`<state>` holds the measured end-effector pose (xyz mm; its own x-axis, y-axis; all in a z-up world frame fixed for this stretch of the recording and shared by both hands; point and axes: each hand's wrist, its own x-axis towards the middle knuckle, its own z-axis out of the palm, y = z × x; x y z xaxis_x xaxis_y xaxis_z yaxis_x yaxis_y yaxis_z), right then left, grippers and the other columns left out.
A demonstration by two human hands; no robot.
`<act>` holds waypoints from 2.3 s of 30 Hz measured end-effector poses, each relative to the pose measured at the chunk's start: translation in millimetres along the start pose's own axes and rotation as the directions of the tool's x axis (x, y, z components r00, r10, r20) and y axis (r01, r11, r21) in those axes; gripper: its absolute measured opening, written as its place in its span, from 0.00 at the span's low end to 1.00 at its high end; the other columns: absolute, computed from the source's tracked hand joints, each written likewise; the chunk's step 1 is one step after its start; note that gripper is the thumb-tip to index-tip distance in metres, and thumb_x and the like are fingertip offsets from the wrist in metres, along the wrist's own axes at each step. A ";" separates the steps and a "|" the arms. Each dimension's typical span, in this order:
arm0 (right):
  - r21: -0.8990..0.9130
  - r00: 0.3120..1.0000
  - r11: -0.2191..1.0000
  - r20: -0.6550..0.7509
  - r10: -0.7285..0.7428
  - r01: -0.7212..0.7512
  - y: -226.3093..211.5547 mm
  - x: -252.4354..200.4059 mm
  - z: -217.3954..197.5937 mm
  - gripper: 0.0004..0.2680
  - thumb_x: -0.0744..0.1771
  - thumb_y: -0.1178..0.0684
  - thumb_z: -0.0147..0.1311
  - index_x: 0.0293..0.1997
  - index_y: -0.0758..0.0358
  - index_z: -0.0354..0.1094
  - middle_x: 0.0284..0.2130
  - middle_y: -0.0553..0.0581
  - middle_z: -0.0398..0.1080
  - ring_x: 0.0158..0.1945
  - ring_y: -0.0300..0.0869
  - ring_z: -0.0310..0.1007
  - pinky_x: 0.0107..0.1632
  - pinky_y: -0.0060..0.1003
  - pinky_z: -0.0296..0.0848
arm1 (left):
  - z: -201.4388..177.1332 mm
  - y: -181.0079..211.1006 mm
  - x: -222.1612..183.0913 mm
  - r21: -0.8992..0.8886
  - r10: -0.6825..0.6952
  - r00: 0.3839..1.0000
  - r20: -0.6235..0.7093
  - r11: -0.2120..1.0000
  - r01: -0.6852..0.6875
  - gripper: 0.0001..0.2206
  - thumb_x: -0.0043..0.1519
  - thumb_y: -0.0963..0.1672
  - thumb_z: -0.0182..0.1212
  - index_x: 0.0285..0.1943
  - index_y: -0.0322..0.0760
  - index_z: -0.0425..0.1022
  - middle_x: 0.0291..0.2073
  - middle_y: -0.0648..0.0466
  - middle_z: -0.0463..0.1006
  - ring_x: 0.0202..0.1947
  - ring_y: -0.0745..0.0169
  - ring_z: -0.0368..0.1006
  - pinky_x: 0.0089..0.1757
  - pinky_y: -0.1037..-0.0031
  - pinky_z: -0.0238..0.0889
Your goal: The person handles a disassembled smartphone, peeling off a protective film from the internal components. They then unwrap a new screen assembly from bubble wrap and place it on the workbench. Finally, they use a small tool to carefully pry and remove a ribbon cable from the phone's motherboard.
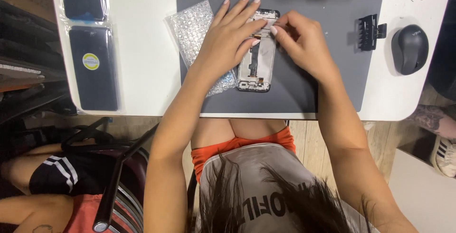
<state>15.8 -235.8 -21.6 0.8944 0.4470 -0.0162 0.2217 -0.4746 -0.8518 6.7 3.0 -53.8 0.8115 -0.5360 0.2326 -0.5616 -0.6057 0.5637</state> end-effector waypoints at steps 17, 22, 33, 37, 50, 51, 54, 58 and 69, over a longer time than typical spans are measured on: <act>-0.368 0.821 0.766 -0.014 -0.571 0.527 5.2 -48.0 22.7 0.04 0.73 0.66 0.55 0.52 0.74 0.74 0.50 0.69 0.75 0.49 0.59 0.77 0.53 0.49 0.75 | 10.1 -8.0 1.5 0.035 -0.026 0.996 -0.088 0.999 0.029 0.13 0.71 0.40 0.67 0.64 0.39 0.80 0.73 0.40 0.62 0.74 0.38 0.57 0.71 0.46 0.45; -0.353 0.798 0.766 -0.083 -0.597 0.537 8.5 -50.7 28.0 0.03 0.72 0.68 0.53 0.48 0.75 0.73 0.46 0.70 0.76 0.48 0.59 0.81 0.54 0.48 0.79 | 5.0 -4.7 0.5 0.027 -0.024 0.991 -0.131 0.999 0.028 0.13 0.69 0.40 0.70 0.62 0.39 0.79 0.70 0.41 0.67 0.72 0.38 0.61 0.70 0.47 0.47; 0.305 0.928 0.903 -0.310 -0.206 0.303 23.7 -52.6 23.4 0.05 0.70 0.66 0.58 0.38 0.69 0.65 0.48 0.73 0.73 0.56 0.58 0.78 0.61 0.49 0.82 | 4.7 -2.6 -0.6 0.043 -0.041 0.991 -0.128 0.998 0.047 0.13 0.70 0.40 0.67 0.63 0.39 0.77 0.70 0.40 0.67 0.72 0.37 0.61 0.70 0.45 0.46; 0.097 0.862 0.903 -0.356 -0.361 0.418 24.8 -52.1 20.1 0.05 0.69 0.66 0.64 0.36 0.69 0.71 0.47 0.75 0.72 0.48 0.55 0.77 0.54 0.42 0.81 | 3.5 -1.5 0.1 0.042 -0.035 0.989 -0.144 0.998 0.041 0.13 0.70 0.41 0.67 0.63 0.38 0.77 0.69 0.39 0.68 0.71 0.36 0.61 0.69 0.44 0.47; 0.006 0.899 0.943 -0.306 -0.314 0.332 22.5 -51.5 19.8 0.02 0.70 0.67 0.63 0.44 0.71 0.74 0.40 0.66 0.71 0.43 0.49 0.72 0.48 0.38 0.73 | 1.2 0.8 -0.7 0.017 -0.052 0.990 -0.134 0.998 0.055 0.12 0.71 0.41 0.66 0.63 0.38 0.76 0.69 0.40 0.68 0.72 0.37 0.60 0.70 0.44 0.46; -0.013 0.903 0.943 -0.284 -0.322 0.333 21.0 -50.4 19.7 0.02 0.70 0.66 0.63 0.43 0.69 0.76 0.41 0.64 0.70 0.45 0.48 0.72 0.52 0.39 0.72 | 1.5 0.2 -0.5 0.019 -0.045 0.989 -0.139 0.999 0.049 0.12 0.71 0.41 0.66 0.63 0.37 0.76 0.69 0.40 0.68 0.71 0.37 0.60 0.70 0.45 0.46; -0.008 0.895 0.915 -0.203 -0.397 0.404 11.0 -46.6 20.2 0.01 0.70 0.66 0.60 0.43 0.71 0.73 0.44 0.69 0.74 0.47 0.54 0.77 0.55 0.45 0.75 | 1.2 0.9 -0.6 0.021 -0.058 0.989 -0.133 0.998 0.061 0.13 0.71 0.41 0.66 0.64 0.38 0.76 0.69 0.41 0.68 0.72 0.38 0.60 0.70 0.45 0.46; -0.039 0.912 0.923 -0.147 -0.384 0.382 26.5 -52.8 24.3 0.03 0.71 0.66 0.59 0.48 0.70 0.77 0.45 0.66 0.74 0.48 0.52 0.76 0.54 0.42 0.75 | 2.6 -0.3 -1.1 0.018 -0.050 0.987 -0.151 0.998 0.053 0.12 0.71 0.42 0.67 0.62 0.38 0.76 0.69 0.41 0.68 0.71 0.38 0.61 0.69 0.45 0.47; -0.204 0.842 0.843 -0.119 -0.526 0.498 20.0 -46.3 24.0 0.04 0.72 0.67 0.59 0.50 0.72 0.76 0.44 0.66 0.78 0.44 0.55 0.76 0.50 0.45 0.73 | 7.3 1.6 0.6 0.022 -0.002 0.993 -0.120 1.000 0.005 0.14 0.72 0.44 0.68 0.65 0.39 0.76 0.71 0.43 0.66 0.72 0.38 0.62 0.70 0.46 0.49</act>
<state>-30.6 -247.8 -50.4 0.6827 0.5360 0.4966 0.7113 -0.3322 -0.6194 5.1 -2.5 -58.5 0.8261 -0.4605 0.3247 -0.5612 -0.6209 0.5473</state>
